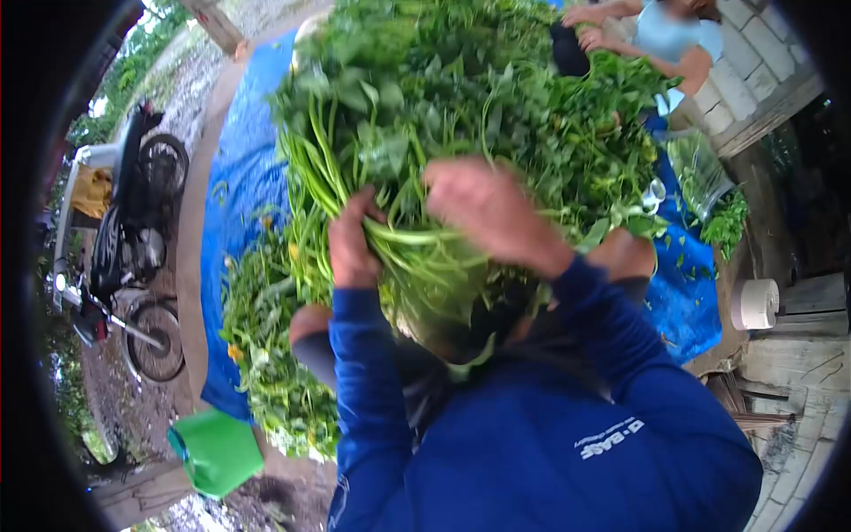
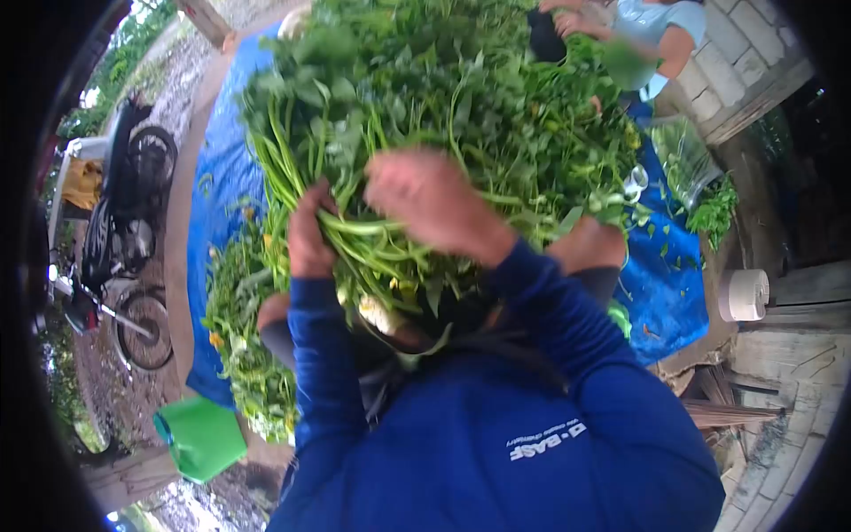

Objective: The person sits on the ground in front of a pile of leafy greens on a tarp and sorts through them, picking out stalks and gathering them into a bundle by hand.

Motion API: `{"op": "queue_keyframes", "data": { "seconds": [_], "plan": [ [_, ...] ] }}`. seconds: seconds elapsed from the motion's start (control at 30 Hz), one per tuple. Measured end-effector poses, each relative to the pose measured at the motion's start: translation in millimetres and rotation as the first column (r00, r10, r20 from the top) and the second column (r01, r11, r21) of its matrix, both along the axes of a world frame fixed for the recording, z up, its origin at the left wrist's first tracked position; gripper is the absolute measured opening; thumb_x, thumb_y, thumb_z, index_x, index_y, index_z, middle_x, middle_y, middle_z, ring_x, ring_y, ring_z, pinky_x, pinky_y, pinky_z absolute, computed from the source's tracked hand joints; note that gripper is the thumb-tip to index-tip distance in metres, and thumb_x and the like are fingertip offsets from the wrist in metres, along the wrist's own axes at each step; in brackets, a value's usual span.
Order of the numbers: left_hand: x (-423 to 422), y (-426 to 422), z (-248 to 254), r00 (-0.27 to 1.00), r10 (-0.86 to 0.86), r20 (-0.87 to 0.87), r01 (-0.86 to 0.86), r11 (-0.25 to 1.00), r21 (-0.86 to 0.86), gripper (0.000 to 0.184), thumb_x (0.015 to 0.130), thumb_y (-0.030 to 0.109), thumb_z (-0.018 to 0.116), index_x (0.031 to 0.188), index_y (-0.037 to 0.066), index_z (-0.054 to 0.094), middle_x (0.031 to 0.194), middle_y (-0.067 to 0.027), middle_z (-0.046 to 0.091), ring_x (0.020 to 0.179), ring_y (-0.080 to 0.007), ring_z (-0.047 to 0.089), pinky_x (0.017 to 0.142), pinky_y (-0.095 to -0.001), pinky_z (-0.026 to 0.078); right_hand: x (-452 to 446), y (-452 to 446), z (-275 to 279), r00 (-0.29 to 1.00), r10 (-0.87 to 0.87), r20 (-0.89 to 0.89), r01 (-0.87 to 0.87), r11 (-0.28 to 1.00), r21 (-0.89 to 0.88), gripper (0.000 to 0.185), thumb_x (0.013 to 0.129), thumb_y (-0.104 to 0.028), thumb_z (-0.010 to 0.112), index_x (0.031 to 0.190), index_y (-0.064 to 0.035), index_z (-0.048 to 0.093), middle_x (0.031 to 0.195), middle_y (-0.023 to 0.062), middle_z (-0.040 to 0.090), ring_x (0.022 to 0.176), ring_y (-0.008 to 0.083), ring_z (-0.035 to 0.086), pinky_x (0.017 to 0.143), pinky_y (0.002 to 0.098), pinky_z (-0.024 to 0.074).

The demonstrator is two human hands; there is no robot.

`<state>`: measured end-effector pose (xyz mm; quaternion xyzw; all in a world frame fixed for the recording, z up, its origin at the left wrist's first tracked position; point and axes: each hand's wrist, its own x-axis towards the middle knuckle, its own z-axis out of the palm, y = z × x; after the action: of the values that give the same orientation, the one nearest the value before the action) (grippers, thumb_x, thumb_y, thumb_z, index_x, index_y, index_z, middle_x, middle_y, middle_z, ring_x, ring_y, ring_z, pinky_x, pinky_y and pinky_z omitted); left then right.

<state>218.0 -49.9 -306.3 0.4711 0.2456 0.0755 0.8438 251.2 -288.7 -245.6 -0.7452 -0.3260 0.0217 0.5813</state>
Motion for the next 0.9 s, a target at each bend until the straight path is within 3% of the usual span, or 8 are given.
{"op": "queue_keyframes", "data": {
  "seconds": [0.07, 0.23, 0.37, 0.4, 0.53, 0.63, 0.83, 0.9],
  "plan": [
    [3, 14, 16, 0.997, -0.024, 0.071, 0.031, 0.994, -0.104, 0.021, 0.096, 0.024, 0.080, 0.086, 0.011, 0.066, 0.068, 0.0001, 0.059, 0.058, -0.0142, 0.056, 0.057, -0.0314, 0.052, 18, -25, 32, 0.967, -0.249, 0.045, 0.250, 0.968, 0.001, 0.028, 0.104, -0.022, 0.071, 0.121, -0.0004, 0.074, 0.110, 0.0118, 0.075, 0.091, 0.0187, 0.072, 0.080, 0.0345, 0.0586],
    [6, 8, 31, 0.991, -0.030, 0.133, 0.053, 0.983, -0.173, 0.017, 0.095, 0.020, 0.082, 0.094, 0.013, 0.066, 0.069, 0.0047, 0.057, 0.057, -0.0108, 0.055, 0.056, -0.0302, 0.054, -3, -53, 42, 0.991, -0.052, -0.121, 0.045, 0.997, -0.060, 0.021, 0.102, -0.016, 0.071, 0.109, 0.0024, 0.078, 0.103, 0.0097, 0.074, 0.087, 0.0129, 0.070, 0.078, 0.0296, 0.0563],
    [4, 3, 28, 0.993, -0.034, 0.109, 0.052, 0.984, -0.171, 0.029, 0.095, 0.024, 0.082, 0.117, 0.007, 0.073, 0.071, 0.0090, 0.056, 0.060, -0.0073, 0.054, 0.062, -0.0306, 0.053, -21, -44, 21, 0.991, 0.135, 0.013, -0.130, 0.976, -0.172, 0.027, 0.096, -0.017, 0.075, 0.114, 0.0021, 0.077, 0.111, 0.0141, 0.071, 0.100, 0.0264, 0.070, 0.087, 0.0390, 0.0562],
    [3, 1, 28, 0.995, -0.020, 0.101, 0.037, 0.985, -0.171, 0.028, 0.096, 0.025, 0.081, 0.116, 0.006, 0.073, 0.071, 0.0091, 0.056, 0.061, -0.0070, 0.054, 0.062, -0.0310, 0.052, -25, -46, 17, 0.982, 0.190, 0.015, -0.180, 0.951, -0.250, 0.028, 0.094, -0.020, 0.076, 0.111, 0.0014, 0.076, 0.115, 0.0147, 0.069, 0.108, 0.0345, 0.066, 0.095, 0.0430, 0.0537],
    [2, 4, 21, 0.997, -0.009, 0.076, 0.020, 0.989, -0.149, 0.018, 0.095, 0.023, 0.082, 0.098, 0.012, 0.068, 0.075, 0.0026, 0.060, 0.061, -0.0132, 0.059, 0.057, -0.0339, 0.056, -31, -52, 17, 0.973, 0.191, 0.129, -0.142, 0.938, -0.316, 0.025, 0.096, -0.023, 0.075, 0.106, -0.0003, 0.072, 0.111, 0.0133, 0.070, 0.106, 0.0374, 0.065, 0.095, 0.0438, 0.0525],
    [1, 0, 18, 0.998, 0.018, 0.065, -0.006, 0.981, -0.192, 0.019, 0.094, 0.022, 0.083, 0.099, 0.012, 0.068, 0.075, 0.0023, 0.060, 0.061, -0.0132, 0.059, 0.057, -0.0338, 0.056, -40, -54, 25, 0.966, 0.240, -0.096, -0.258, 0.910, -0.324, 0.026, 0.098, -0.023, 0.075, 0.111, -0.0009, 0.072, 0.109, 0.0133, 0.070, 0.105, 0.0316, 0.066, 0.091, 0.0394, 0.0533],
    [7, -2, 8, 0.998, 0.048, 0.031, -0.041, 0.979, -0.201, 0.018, 0.093, 0.021, 0.083, 0.095, 0.011, 0.068, 0.075, 0.0003, 0.060, 0.062, -0.0151, 0.060, 0.058, -0.0362, 0.057, -33, -58, 31, 0.971, 0.153, -0.184, -0.200, 0.941, -0.273, 0.023, 0.101, -0.020, 0.070, 0.111, 0.0003, 0.071, 0.098, 0.0129, 0.071, 0.092, 0.0262, 0.069, 0.083, 0.0411, 0.0535],
    [9, -1, 3, 0.999, 0.034, 0.036, -0.026, 0.978, -0.207, 0.018, 0.094, 0.021, 0.083, 0.093, 0.010, 0.068, 0.074, -0.0007, 0.061, 0.061, -0.0165, 0.062, 0.058, -0.0369, 0.058, -15, -61, 27, 0.856, 0.225, -0.466, -0.245, 0.969, 0.018, 0.020, 0.106, -0.016, 0.067, 0.113, 0.0015, 0.072, 0.105, 0.0068, 0.073, 0.094, 0.0129, 0.070, 0.085, 0.0294, 0.0574]
  ]
}}
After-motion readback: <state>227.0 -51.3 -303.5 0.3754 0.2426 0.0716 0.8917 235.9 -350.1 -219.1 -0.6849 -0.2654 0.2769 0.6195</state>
